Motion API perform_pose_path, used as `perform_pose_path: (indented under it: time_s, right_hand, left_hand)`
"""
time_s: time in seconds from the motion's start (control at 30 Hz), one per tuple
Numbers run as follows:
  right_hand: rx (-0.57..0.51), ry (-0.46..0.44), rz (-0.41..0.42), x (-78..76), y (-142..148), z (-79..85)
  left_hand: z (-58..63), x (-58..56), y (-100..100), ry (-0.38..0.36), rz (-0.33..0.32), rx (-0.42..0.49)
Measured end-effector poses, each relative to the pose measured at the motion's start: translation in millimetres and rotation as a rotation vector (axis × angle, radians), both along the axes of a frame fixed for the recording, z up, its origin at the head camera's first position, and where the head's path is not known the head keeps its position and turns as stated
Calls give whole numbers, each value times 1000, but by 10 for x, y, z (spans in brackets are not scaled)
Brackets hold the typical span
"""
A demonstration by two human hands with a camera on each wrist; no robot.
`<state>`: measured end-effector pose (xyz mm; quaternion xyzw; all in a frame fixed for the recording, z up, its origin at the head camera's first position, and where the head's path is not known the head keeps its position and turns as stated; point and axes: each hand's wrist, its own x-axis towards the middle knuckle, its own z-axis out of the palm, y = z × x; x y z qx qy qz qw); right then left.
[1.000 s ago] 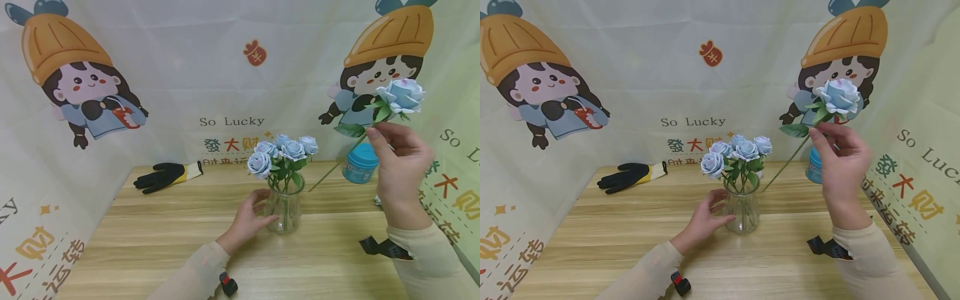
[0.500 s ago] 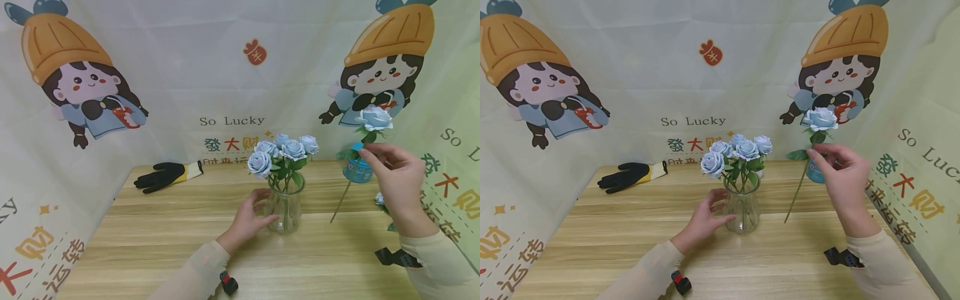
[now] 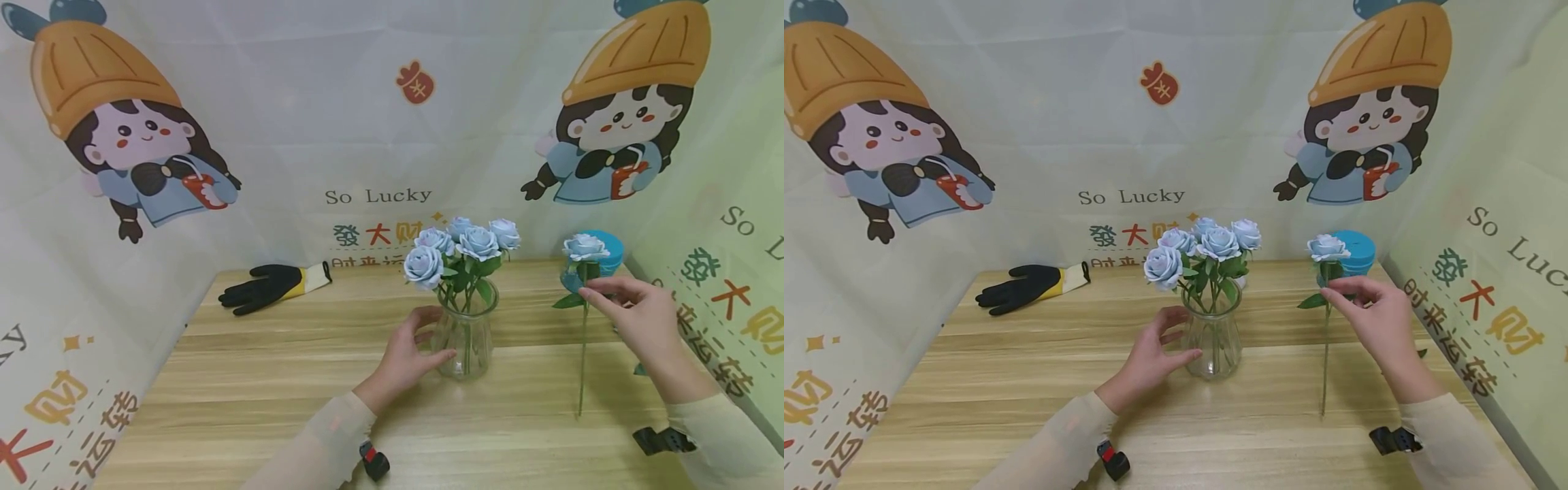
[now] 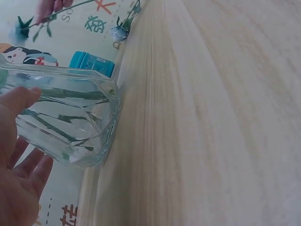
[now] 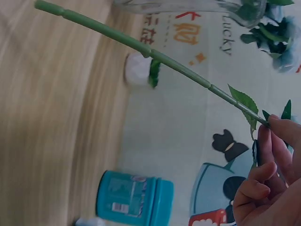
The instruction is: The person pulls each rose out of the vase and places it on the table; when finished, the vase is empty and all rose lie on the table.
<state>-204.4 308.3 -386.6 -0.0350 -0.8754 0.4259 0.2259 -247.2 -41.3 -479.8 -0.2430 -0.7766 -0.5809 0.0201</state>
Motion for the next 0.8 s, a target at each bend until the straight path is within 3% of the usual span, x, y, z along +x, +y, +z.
perform_pose_path:
  time_s: [0.37, 0.63, 0.8]
  right_hand:
    - [223, -64, 31, -71, 278, -269]
    - [269, -208, 68, -150, 456, -399]
    - [296, -231, 111, -183, 518, -545]
  left_hand:
    - [4, 4, -5, -4, 7, -4]
    - [18, 6, 1, -5, -2, -1]
    - [20, 2, 2, -11, -3, -1]
